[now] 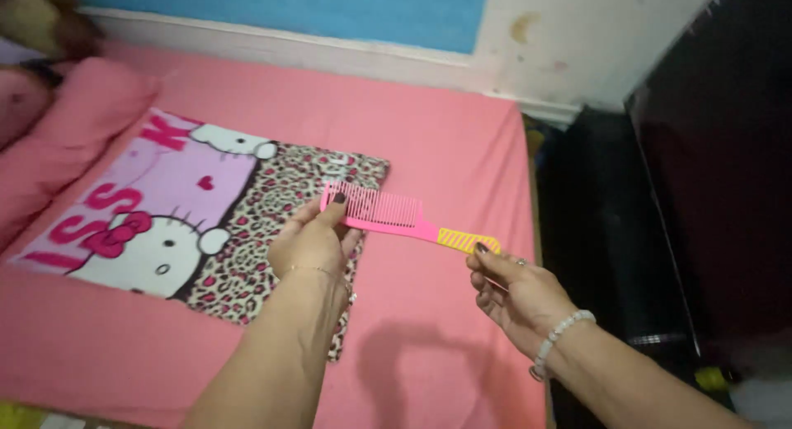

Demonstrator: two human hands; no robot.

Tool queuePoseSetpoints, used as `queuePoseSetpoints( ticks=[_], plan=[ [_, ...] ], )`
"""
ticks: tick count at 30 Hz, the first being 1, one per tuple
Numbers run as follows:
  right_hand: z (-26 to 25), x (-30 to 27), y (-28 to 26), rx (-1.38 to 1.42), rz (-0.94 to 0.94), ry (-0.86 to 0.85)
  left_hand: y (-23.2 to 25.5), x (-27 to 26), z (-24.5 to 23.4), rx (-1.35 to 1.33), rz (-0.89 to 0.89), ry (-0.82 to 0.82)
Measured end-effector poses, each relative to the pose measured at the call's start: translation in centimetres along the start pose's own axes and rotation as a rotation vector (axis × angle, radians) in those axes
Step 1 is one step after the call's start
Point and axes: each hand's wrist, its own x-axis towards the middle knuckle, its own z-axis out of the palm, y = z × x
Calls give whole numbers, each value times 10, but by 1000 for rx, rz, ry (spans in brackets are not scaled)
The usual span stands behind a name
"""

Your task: The recorder uncoils and organizes a beige extension cord and power strip in a bedroom.

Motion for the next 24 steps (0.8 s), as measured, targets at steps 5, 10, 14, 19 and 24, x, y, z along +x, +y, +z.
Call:
queuePoseSetpoints(
  ticks=[5,10,14,19,24],
  plan=[
    [51,14,-32,74,-6,-190,18,-19,-15,45,99,-126],
    [107,5,-38,-129,-92,-427,32,-63,-30,331,-23,-202],
    [139,-30,-22,-338,-100,-597,36,-81,-48,97,75,-66],
    [155,-53,-5,-438,15,-759,42,-107,-82,15,120,62],
    [175,-33,13,-417,66,-785,54,-115,-127,110,207,277]
  ],
)
